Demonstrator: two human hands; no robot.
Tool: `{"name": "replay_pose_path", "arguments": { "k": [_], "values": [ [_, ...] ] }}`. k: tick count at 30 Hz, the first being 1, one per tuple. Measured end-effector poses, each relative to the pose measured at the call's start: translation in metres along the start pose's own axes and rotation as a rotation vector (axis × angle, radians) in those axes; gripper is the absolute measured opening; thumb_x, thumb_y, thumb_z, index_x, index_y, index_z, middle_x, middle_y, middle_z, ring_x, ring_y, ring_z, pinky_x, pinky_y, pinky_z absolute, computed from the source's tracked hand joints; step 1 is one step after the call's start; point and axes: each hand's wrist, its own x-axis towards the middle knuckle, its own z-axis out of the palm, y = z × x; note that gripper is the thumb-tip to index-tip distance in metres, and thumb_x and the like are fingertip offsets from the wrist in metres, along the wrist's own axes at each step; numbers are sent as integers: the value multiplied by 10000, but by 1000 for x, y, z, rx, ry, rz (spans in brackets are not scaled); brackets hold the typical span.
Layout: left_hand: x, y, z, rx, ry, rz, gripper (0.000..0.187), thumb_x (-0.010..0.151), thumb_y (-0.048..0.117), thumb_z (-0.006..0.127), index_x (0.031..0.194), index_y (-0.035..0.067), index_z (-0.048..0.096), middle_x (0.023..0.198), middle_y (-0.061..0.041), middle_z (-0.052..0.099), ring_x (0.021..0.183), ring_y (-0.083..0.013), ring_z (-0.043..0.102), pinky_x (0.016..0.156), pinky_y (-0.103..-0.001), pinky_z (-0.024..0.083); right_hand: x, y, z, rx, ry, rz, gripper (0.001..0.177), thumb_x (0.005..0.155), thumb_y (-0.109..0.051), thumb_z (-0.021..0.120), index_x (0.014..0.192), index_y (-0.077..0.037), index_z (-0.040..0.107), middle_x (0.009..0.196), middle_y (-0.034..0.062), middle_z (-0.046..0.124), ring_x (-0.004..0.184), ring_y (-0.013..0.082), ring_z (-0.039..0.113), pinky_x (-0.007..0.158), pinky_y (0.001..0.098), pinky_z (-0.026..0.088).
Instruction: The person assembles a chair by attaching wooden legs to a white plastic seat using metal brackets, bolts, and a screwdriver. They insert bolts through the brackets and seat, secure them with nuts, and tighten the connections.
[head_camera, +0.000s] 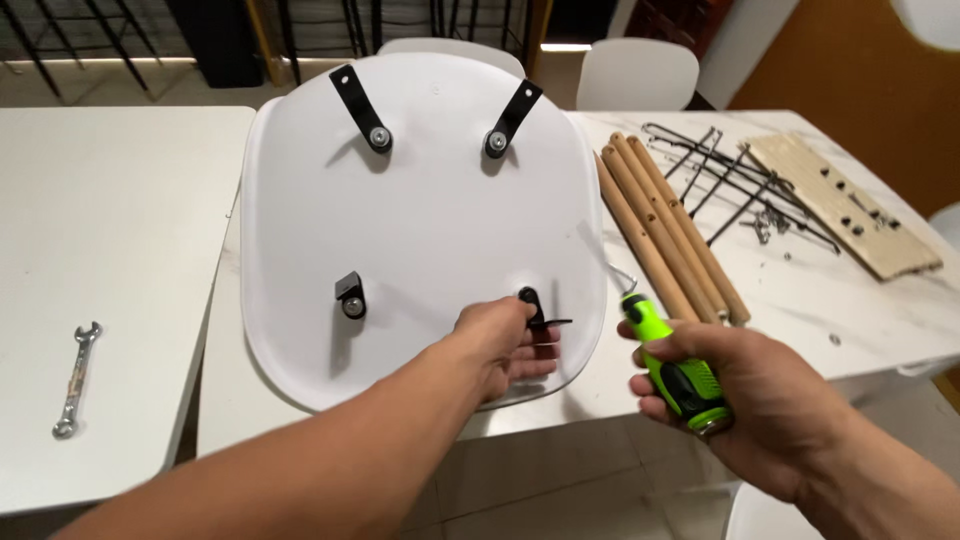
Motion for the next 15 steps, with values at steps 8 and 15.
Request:
{"name": "replay_pose_path", "arguments": {
  "k": [8, 15],
  "values": [
    [10, -22, 8, -519, -96, -64, 252, 1020, 205, 439, 1161, 27, 548, 1070, -145, 641, 977, -275, 600, 987, -501, 525, -20, -37, 19, -424, 92, 4, 348, 983, -231, 636, 1248, -19, 713, 913, 110, 727, 711, 181, 570, 537, 302, 445],
    [11, -37, 5, -594, -75, -20, 246, 1042, 182, 464, 1132, -15, 580, 1046, -132, 626, 952, -254, 596, 957, -478, 567, -25, -40, 5, -627, 106, -45, 368, 945, -138, 703, 1304, -60, 708, 873, 115, 678, 653, 146, 512, 501, 273, 387]
  ]
}}
